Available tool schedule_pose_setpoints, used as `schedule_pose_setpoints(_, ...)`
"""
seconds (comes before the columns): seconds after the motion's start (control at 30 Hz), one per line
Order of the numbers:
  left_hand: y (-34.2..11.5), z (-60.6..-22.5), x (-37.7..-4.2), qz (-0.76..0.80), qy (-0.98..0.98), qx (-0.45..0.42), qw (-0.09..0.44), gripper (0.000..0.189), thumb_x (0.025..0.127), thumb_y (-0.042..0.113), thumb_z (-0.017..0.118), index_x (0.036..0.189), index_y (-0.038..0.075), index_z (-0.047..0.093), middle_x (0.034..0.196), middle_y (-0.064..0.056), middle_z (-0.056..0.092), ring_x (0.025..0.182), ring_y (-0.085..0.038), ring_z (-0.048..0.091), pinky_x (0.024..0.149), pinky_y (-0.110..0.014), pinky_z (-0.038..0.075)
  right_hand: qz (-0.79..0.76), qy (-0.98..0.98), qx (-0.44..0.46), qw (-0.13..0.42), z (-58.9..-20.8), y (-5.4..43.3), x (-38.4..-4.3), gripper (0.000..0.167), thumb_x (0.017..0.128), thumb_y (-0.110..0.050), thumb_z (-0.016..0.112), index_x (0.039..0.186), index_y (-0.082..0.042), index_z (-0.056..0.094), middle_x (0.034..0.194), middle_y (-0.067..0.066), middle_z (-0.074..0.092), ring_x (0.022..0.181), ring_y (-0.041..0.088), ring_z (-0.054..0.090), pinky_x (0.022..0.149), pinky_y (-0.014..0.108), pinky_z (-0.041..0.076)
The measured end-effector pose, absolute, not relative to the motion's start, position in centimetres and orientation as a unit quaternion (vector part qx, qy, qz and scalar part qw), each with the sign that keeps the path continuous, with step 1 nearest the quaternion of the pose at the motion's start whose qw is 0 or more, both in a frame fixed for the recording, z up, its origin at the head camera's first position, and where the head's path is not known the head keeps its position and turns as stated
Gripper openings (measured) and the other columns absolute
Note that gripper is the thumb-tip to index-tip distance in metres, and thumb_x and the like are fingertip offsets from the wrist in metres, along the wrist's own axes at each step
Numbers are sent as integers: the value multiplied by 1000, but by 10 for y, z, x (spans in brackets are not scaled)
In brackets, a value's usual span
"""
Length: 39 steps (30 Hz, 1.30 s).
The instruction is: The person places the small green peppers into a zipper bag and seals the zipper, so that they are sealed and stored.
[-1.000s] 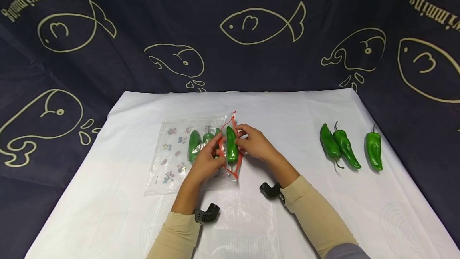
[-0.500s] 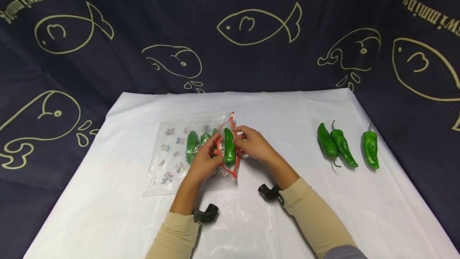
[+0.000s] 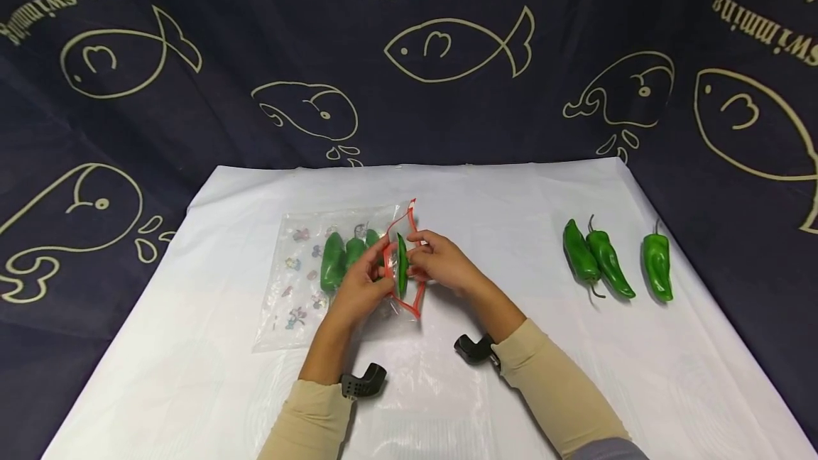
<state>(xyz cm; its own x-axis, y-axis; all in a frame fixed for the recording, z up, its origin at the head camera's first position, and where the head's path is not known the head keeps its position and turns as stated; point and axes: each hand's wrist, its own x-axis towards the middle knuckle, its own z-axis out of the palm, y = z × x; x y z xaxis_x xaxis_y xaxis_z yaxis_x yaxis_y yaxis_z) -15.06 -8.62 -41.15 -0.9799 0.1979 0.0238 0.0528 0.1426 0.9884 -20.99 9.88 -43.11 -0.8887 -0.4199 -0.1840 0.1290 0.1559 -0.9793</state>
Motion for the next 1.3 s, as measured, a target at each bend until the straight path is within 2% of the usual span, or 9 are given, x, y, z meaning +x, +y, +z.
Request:
schedule_pose_setpoints(0.1,-86,-425,-158,644,759,76,55,82,75,-11,56,153,2,34,110,-27,60,74,-15,50,58,-20,43,-652,717,-103,223,-433,96,-209,54,93,-2,49,145,5,39,127,26,59,101,33,67,81,37,56)
schedule_pose_setpoints(0.3,-87,-445,-165,647,759,65,43,83,76,-8,59,154,9,37,92,-16,62,72,-15,50,56,-22,42,-659,707,-106,235,-434,94,-210,56,93,-1,48,148,2,36,130,26,58,101,32,67,80,36,56)
schedule_pose_setpoints(0.37,-87,-447,-164,647,759,64,43,83,75,-7,59,153,10,38,88,-15,62,71,-15,51,57,-22,43,-657,707,-110,236,-433,95,-210,57,94,-2,48,149,2,34,131,27,57,102,32,67,82,37,56)
schedule_pose_setpoints(0.43,-87,-448,-164,648,757,66,45,83,75,-7,59,153,9,38,100,-15,66,72,-14,53,58,-22,43,-655,710,-111,234,-432,97,-210,57,94,-2,48,148,3,35,131,27,56,104,32,66,84,40,55)
schedule_pose_setpoints(0.57,-85,-448,-164,641,763,70,47,83,74,-6,57,153,6,37,113,-17,65,74,-12,54,60,-22,44,-653,714,-120,224,-429,103,-211,57,93,-1,51,147,5,34,133,30,53,107,35,64,90,47,53)
schedule_pose_setpoints(0.73,-84,-448,-165,637,767,64,43,83,73,-6,57,153,5,37,97,-15,64,74,-11,53,62,-22,45,-644,724,-128,211,-420,115,-215,56,95,-3,53,148,4,35,138,30,48,115,43,56,91,52,51)
schedule_pose_setpoints(0.9,-83,-450,-165,645,761,63,42,83,73,-8,58,152,1,36,93,-10,61,75,-12,51,62,-21,43,-624,747,-128,190,-409,133,-216,53,98,-10,53,147,2,38,141,30,46,120,45,52,91,54,50)
schedule_pose_setpoints(1.07,-83,-451,-165,646,760,60,40,83,73,-8,59,152,1,36,90,-7,57,75,-12,48,61,-19,42,-611,764,-120,167,-401,155,-216,50,98,-11,53,145,4,39,140,31,44,123,49,48,93,55,49)
schedule_pose_setpoints(1.3,-84,-451,-164,636,768,65,39,81,74,-4,57,152,4,38,85,-3,53,75,-12,48,60,-19,43,-562,806,-120,140,-394,182,-212,49,100,-14,53,144,4,41,140,29,45,122,42,51,91,54,49)
